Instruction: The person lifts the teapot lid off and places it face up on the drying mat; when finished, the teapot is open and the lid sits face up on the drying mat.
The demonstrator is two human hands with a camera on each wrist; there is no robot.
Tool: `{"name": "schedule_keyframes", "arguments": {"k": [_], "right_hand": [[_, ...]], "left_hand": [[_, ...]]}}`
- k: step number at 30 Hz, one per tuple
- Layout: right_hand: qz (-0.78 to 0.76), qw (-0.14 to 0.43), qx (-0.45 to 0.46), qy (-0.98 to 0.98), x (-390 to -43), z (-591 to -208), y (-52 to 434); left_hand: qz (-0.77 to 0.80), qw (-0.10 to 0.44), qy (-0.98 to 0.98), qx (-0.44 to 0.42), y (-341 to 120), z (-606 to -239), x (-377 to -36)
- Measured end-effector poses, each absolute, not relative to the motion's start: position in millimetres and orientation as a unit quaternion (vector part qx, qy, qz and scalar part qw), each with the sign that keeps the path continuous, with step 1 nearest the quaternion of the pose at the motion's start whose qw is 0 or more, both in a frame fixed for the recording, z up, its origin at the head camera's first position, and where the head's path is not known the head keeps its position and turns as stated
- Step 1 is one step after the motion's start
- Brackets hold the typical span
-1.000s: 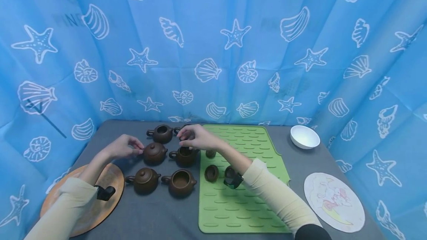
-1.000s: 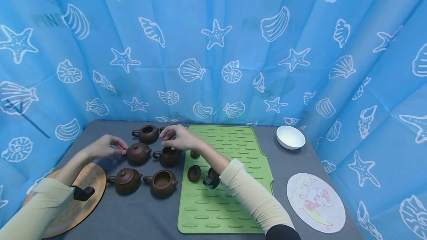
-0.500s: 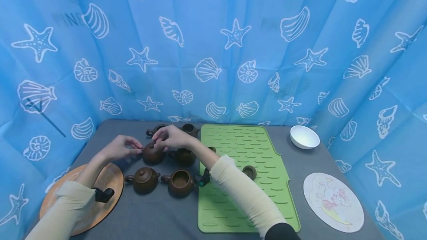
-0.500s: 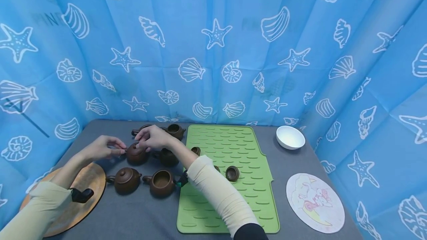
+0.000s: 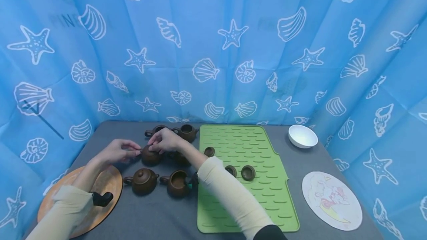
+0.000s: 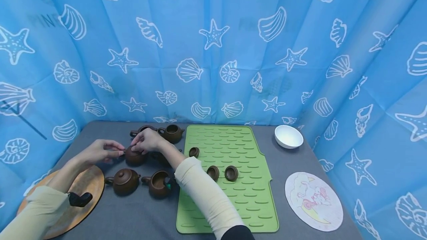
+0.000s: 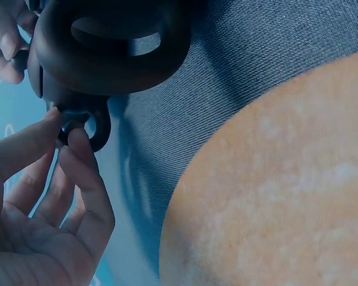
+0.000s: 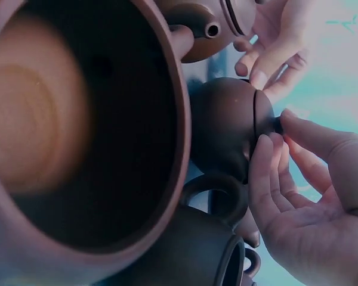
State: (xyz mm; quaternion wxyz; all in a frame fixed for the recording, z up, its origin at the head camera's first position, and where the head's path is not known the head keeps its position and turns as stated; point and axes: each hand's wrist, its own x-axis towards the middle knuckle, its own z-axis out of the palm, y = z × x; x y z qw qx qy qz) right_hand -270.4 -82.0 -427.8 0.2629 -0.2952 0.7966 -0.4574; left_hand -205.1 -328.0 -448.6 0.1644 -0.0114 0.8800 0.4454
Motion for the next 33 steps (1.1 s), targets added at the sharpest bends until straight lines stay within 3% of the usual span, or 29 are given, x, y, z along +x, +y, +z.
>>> {"name": "schedule_keyframes", "arguments": {"k": [11, 19, 33], "right_hand": [[-0.435, 0.212, -0.305, 0.820, -267, -435, -84], [-0.460, 0.213, -0.324, 0.799, -261, -423, -73], [-0.478, 0.169, -0.366, 0.780, -265, -397, -3]], "left_hand": [[0.452, 0.165, 0.877, -0.004, -330, -451, -205], [0.443, 0.159, 0.882, -0.007, -331, -455, -205], [0.443, 0.141, 0.885, -0.003, -328, -452, -202]]}}
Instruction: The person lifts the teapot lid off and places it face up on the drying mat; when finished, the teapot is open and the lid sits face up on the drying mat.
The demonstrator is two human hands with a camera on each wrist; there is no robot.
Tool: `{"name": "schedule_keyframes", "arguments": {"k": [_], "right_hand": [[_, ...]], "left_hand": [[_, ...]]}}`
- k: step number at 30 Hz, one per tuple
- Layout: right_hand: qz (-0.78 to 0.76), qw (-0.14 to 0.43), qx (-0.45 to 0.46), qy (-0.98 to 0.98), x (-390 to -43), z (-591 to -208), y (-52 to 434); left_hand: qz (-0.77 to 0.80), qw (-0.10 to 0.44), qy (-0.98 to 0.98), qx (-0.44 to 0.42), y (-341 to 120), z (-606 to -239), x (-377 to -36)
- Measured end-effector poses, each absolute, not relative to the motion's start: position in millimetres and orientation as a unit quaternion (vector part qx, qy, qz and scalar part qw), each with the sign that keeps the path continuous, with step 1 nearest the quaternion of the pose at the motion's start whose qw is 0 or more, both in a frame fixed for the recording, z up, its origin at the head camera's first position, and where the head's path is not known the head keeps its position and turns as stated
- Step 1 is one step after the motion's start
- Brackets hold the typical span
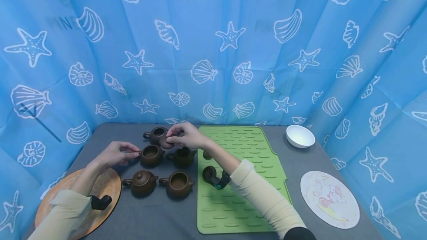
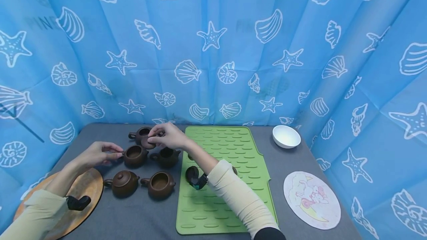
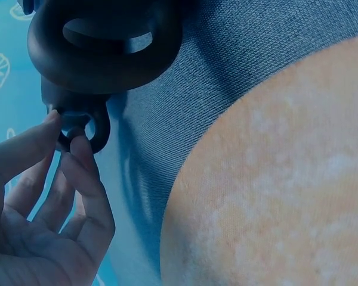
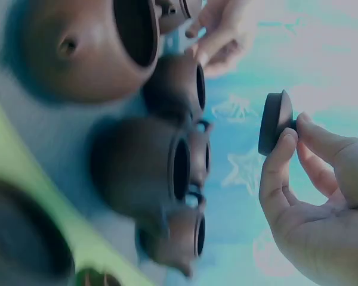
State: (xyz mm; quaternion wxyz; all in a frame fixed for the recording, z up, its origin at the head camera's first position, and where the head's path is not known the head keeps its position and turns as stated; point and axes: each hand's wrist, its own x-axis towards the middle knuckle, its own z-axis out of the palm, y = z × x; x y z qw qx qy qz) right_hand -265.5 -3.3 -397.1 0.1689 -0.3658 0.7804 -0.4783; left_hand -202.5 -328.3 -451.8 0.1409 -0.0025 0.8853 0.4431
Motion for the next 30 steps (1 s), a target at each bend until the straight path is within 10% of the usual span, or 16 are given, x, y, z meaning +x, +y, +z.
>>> {"name": "schedule_keyframes", "arguments": {"k": [30], "right_hand": [[-0.533, 0.256, -0.242, 0.769, -268, -423, 160]], "left_hand": [[0.444, 0.132, 0.886, -0.001, -326, -455, -200]]}}
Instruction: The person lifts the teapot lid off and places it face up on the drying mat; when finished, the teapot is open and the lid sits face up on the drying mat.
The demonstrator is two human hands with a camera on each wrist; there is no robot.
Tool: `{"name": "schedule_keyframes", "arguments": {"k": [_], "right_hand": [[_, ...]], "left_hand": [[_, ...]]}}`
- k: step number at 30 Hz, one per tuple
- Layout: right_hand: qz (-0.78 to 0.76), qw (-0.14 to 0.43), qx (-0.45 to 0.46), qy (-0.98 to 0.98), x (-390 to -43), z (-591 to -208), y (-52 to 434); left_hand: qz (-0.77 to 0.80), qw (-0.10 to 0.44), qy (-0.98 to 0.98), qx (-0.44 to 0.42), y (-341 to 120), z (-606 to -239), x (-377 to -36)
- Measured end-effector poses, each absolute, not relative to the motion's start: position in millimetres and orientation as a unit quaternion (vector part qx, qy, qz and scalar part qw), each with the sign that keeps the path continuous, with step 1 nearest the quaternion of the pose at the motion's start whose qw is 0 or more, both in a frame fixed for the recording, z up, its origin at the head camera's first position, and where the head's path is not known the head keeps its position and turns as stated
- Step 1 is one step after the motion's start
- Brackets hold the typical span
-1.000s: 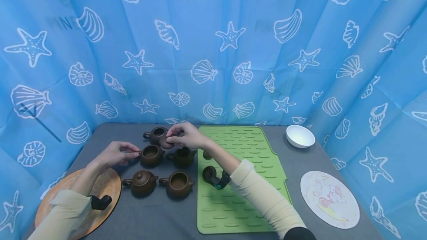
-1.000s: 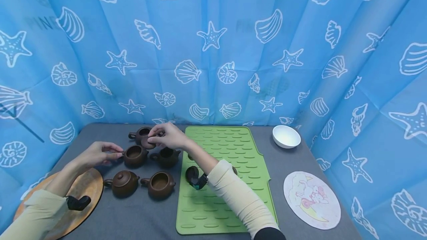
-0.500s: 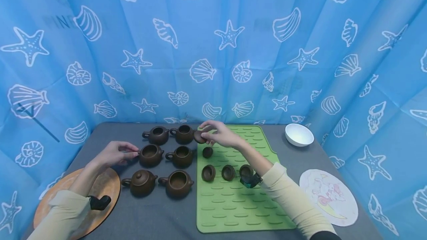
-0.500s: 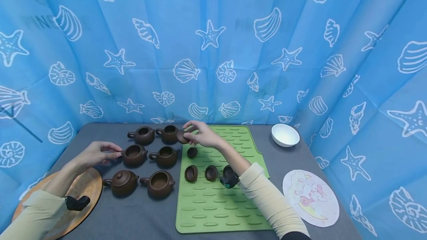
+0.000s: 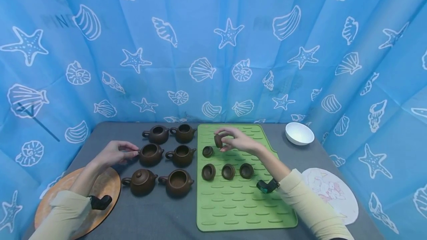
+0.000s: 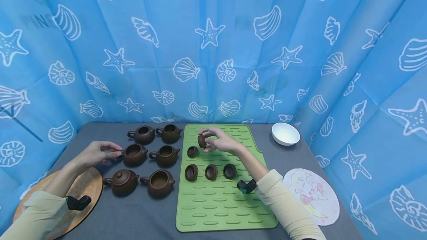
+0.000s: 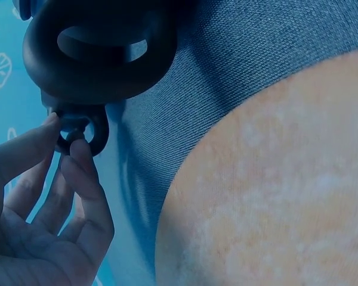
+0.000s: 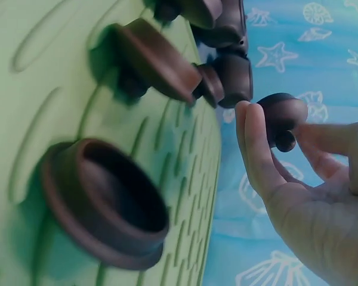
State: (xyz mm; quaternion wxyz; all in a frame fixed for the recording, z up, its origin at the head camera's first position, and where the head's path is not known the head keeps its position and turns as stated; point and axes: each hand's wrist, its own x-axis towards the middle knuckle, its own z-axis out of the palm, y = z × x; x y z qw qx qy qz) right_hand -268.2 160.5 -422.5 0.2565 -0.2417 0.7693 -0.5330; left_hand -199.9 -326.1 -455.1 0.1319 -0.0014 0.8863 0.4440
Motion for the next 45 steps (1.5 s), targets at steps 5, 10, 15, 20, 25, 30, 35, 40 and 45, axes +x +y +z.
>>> {"name": "schedule_keyframes", "arguments": {"k": [5, 10, 15, 20, 25, 30, 35, 40, 45], "right_hand": [[-0.521, 0.248, -0.238, 0.782, -268, -431, 170], [-0.500, 0.245, -0.242, 0.795, -269, -438, 177], [-0.473, 0.261, -0.253, 0.802, -269, -445, 181], [-0.473, 0.288, -0.251, 0.794, -269, -452, 185], [-0.470, 0.293, -0.247, 0.795, -268, -454, 187], [-0.457, 0.286, -0.257, 0.802, -269, -454, 186], [-0.447, 0.280, -0.269, 0.806, -270, -453, 185], [-0.450, 0.286, -0.268, 0.802, -272, -455, 183], [-0.443, 0.281, -0.264, 0.809, -273, -456, 182]], "left_hand": [[0.443, 0.124, 0.888, 0.009, -325, -455, -198], [0.448, 0.121, 0.886, 0.009, -324, -455, -197], [0.452, 0.123, 0.883, 0.007, -324, -455, -197], [0.452, 0.125, 0.883, 0.005, -325, -457, -197], [0.454, 0.125, 0.882, 0.005, -325, -457, -197], [0.455, 0.124, 0.882, 0.005, -325, -456, -197], [0.455, 0.122, 0.882, 0.005, -324, -456, -196], [0.455, 0.118, 0.882, 0.004, -323, -455, -194], [0.455, 0.115, 0.883, -0.001, -322, -455, -193]]}}
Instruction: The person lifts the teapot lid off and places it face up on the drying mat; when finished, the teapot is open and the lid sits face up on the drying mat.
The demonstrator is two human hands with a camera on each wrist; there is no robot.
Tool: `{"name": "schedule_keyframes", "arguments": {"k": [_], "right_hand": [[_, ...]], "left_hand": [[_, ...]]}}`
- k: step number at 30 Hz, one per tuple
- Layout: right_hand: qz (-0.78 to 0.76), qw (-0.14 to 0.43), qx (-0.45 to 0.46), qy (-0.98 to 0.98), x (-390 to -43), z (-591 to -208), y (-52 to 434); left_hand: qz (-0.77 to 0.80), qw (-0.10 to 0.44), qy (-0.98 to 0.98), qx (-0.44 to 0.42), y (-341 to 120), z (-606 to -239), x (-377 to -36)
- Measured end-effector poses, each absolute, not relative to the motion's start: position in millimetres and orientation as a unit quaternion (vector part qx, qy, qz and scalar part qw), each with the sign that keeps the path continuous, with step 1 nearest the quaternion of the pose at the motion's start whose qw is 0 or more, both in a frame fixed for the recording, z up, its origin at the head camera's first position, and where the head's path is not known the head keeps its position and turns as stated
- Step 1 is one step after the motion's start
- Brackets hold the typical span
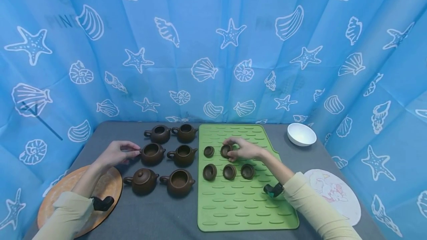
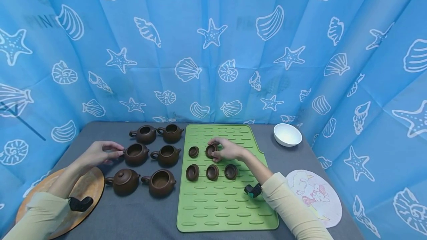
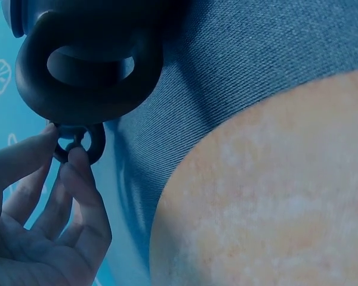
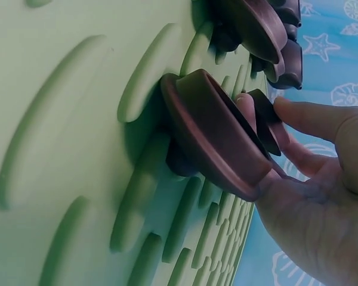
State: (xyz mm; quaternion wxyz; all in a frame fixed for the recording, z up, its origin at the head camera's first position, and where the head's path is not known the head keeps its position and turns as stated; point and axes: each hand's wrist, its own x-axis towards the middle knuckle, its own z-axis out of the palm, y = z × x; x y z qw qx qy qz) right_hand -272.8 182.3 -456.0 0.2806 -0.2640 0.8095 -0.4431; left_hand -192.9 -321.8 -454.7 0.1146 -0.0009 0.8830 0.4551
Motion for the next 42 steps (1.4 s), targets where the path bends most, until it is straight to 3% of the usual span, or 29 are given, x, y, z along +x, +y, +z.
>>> {"name": "schedule_keyframes", "arguments": {"k": [17, 34, 42], "right_hand": [[-0.400, 0.269, -0.261, 0.836, -275, -453, 183], [-0.375, 0.138, -0.265, 0.878, -266, -427, 169], [-0.410, 0.130, -0.300, 0.851, -254, -417, 144]], "left_hand": [[0.444, 0.120, 0.888, -0.003, -327, -456, -186], [0.425, 0.096, 0.900, -0.007, -339, -453, -164], [0.429, 0.104, 0.897, 0.013, -342, -453, -148]]}}
